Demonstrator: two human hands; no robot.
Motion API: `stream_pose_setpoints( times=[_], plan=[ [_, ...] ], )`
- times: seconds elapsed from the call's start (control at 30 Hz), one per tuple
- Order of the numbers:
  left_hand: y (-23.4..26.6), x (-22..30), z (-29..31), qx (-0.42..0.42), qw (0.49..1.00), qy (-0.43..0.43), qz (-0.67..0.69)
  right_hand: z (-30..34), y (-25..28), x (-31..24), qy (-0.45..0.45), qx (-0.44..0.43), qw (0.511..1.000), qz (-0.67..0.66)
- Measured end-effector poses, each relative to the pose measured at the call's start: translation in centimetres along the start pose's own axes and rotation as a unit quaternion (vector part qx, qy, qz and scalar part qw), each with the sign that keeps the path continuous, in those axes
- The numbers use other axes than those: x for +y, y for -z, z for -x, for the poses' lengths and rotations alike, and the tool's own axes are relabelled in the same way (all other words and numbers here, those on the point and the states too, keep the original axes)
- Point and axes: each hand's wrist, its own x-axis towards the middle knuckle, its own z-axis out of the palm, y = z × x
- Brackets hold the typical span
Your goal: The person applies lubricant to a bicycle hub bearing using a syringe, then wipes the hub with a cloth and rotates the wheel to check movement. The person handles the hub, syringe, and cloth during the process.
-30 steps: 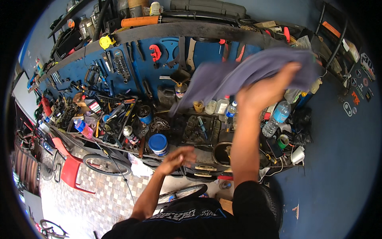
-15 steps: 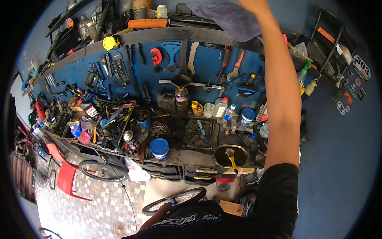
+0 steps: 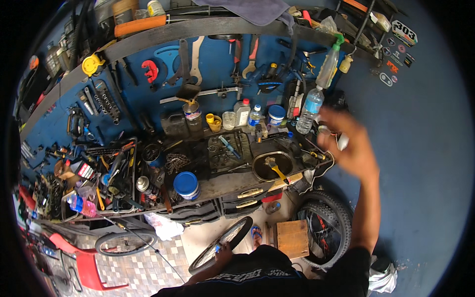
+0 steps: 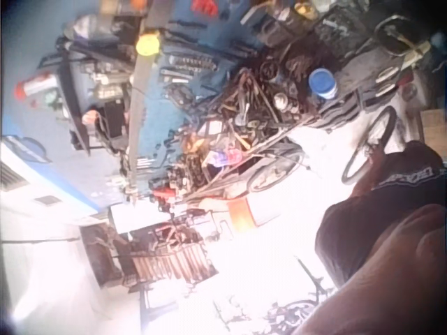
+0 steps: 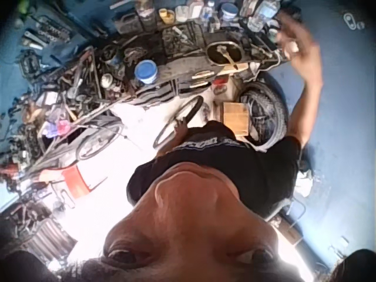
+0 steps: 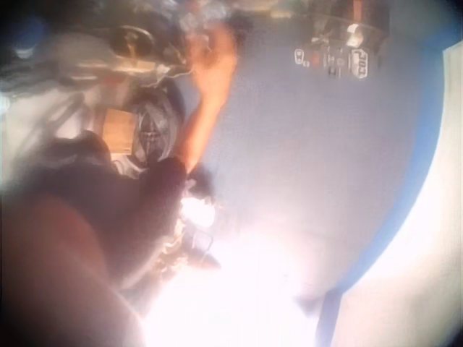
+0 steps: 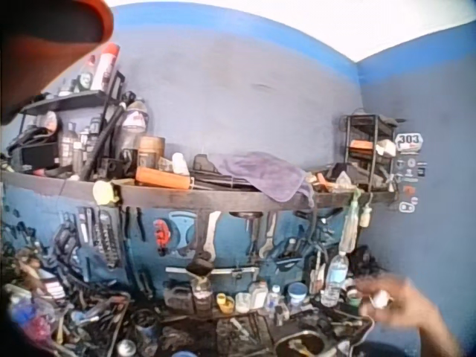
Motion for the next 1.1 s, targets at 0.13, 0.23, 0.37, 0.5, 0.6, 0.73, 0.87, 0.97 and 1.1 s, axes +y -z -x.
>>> stream_pose_setpoints(
  times=[0.13, 0.23, 0.37, 0.5, 0.6, 0.73, 0.87, 0.97, 1.1],
  plan=[
    [1.6, -2.2, 1.0, -0.066, 0.998, -0.003, 0.011, 15.4, -5.8, 2.2, -0.291, -0.154, 0.942, -0.067],
    [3.0, -1.8, 2.1, -0.133, 0.991, -0.027, 0.002, 26.9, -8.9, 2.8, -0.392, -0.252, 0.885, -0.019],
    [1.2, 0.1, 3.0, -0.057, 0.998, -0.027, -0.003, 32.3, -11.0, 1.8, -0.434, -0.331, 0.835, -0.072],
    [0.3, -0.5, 2.7, -0.002, 0.996, -0.074, -0.048, 35.9, -10.7, 3.1, -0.398, -0.355, 0.845, -0.043],
    [0.7, 1.0, 3.3, -0.071, 0.995, -0.029, -0.063, 37.6, -9.7, 3.5, -0.362, -0.354, 0.862, -0.032],
    [-3.5, 0.4, -0.2, -0.028, 0.999, 0.029, -0.027, 44.4, -9.6, 4.9, -0.296, -0.449, 0.843, 0.012],
    [3.4, 6.1, 0.9, 0.009, 0.999, 0.002, -0.053, 50.9, -11.7, 7.6, -0.272, -0.482, 0.830, -0.060],
    [11.2, 9.9, 6.3, 0.123, 0.990, -0.051, -0.043, 56.6, -16.0, 10.6, -0.303, -0.530, 0.784, -0.110],
    [25.9, 15.8, 17.6, 0.232, 0.968, -0.009, 0.091, 59.7, -21.1, 10.1, -0.402, -0.535, 0.723, -0.170]
  ],
)
